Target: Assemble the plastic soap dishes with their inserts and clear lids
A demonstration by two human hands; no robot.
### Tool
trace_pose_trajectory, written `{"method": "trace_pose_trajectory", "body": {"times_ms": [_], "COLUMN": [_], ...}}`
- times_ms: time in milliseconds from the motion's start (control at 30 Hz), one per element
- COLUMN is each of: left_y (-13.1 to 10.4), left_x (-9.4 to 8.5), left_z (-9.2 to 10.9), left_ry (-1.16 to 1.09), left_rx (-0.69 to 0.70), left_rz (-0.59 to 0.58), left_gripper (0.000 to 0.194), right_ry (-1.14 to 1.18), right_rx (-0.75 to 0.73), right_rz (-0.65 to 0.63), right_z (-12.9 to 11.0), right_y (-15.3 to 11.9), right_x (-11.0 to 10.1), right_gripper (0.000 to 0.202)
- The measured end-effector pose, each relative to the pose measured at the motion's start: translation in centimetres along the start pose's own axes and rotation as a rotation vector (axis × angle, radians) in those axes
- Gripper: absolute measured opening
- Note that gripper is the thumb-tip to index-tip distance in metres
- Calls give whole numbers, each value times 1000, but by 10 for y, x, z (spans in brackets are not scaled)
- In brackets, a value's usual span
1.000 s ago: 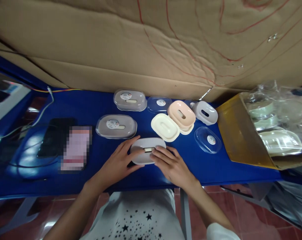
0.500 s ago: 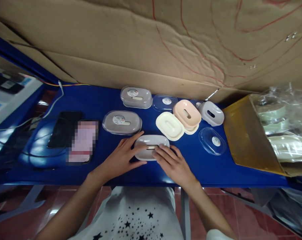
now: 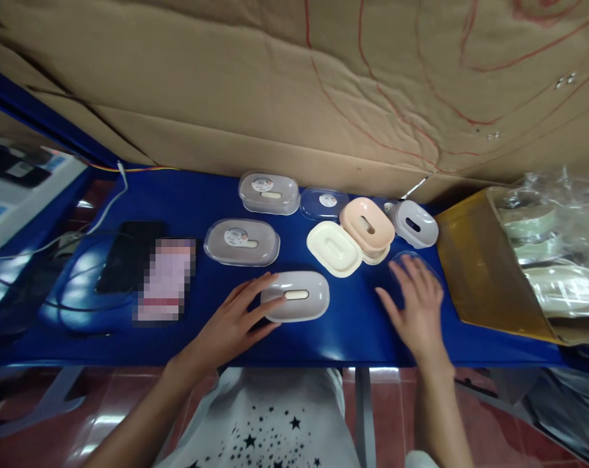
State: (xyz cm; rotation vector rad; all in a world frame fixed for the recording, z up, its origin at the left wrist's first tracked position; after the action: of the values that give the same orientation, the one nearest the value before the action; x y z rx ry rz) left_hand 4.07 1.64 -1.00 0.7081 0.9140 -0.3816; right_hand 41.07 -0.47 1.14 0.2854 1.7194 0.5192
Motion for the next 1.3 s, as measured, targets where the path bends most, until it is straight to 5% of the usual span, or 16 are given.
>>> {"method": "trace_pose_trajectory", "body": {"times_ms": [67,167,367,600,767,900,1033,1200,1300], "left_y": [1,6,14,5,-4,-6,0,0,-6], "left_x": [-1,-1,-4,-10,-25,-31,-34,-34,-30], "left_z": [0,0,2,-9,-26,-32,-26,-25,-30], "left_ry": [-24,-34,-2,34,104,151,136,-27,-113], "left_rx": [-10,-13,-28,-71,-116,-146,-171,-243,-324], "left_rz": [17,5,-8,1,43,72,88,125,116], "left_gripper": [37,41,53,20,23,23,39,75,78], "right_ry": [-74,39,193,215,176,250,448,575,564], "right_rx": [143,198,302,290,256,248,117,-175,-307], "right_rz": [-49,-120,-134,-98,-105,-160,-321,-162,-168], "right_z": [41,66,60,55,42,20,-31,-104,-131], "right_y": [-11,-25,-31,-40,-49,-45,-17,34,52], "right_x": [-7,-13,-17,-17,-15,-30,-30,14,45], "right_gripper": [69,61,56,59,67,55,49,48,49]}}
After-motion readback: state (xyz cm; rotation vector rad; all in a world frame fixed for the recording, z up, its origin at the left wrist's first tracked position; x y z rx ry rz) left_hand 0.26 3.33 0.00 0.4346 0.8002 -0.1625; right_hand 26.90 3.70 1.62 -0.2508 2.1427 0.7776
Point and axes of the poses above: each hand's wrist, its own y-axis towards the middle knuckle, its own x-axis out of the palm, z = x × y, the point moved 3 cm from there along y, towards the middle knuckle, and after that the axes turned 8 degrees about z, right-handed, at the moved point
